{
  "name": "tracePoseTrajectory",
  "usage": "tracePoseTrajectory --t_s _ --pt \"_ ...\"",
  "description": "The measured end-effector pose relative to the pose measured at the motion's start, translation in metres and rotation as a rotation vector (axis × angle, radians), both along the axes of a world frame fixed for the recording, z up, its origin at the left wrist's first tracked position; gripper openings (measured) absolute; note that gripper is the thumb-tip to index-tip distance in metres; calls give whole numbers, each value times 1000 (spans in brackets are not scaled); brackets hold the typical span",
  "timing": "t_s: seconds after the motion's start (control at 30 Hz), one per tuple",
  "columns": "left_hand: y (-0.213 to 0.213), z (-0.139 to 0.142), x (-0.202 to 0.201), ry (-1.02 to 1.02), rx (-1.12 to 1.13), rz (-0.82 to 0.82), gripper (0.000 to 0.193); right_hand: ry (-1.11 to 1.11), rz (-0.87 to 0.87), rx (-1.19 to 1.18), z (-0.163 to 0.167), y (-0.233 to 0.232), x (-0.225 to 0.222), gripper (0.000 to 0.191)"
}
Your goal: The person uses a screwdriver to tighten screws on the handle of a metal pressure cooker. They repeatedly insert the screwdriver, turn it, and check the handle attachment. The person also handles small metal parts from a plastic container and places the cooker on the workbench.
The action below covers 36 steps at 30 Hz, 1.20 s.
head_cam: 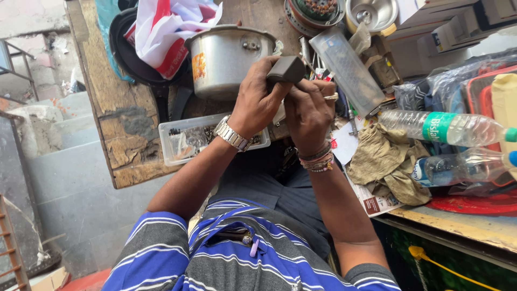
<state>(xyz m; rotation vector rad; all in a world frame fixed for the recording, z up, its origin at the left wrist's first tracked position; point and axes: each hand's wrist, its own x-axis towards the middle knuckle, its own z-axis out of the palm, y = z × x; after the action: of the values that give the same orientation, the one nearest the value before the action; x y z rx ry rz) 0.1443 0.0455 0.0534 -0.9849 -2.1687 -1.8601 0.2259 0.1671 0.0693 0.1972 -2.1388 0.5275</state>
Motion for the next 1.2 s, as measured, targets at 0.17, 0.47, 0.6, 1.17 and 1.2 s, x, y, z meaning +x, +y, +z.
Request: tracePoseTrajectory --t_s 0.17,0.47,0.6,1.17,1.2 --pt "3 12 -14 31 -37 46 38 6 -12 -8 10 5 -18 16" --pt "-1 30 -45 -275 -144 -18 41 -185 -86 179 31 4 -23 23" --pt "-8 27 -65 -288 -264 -200 48 -391 278 52 39 27 -33 20" --pt "-45 -45 -133 318 -599 103 99 -305 272 -432 -35 42 -132 23" --pt "-45 -48 -136 311 -588 108 99 -269 251 -374 -40 39 -130 24"
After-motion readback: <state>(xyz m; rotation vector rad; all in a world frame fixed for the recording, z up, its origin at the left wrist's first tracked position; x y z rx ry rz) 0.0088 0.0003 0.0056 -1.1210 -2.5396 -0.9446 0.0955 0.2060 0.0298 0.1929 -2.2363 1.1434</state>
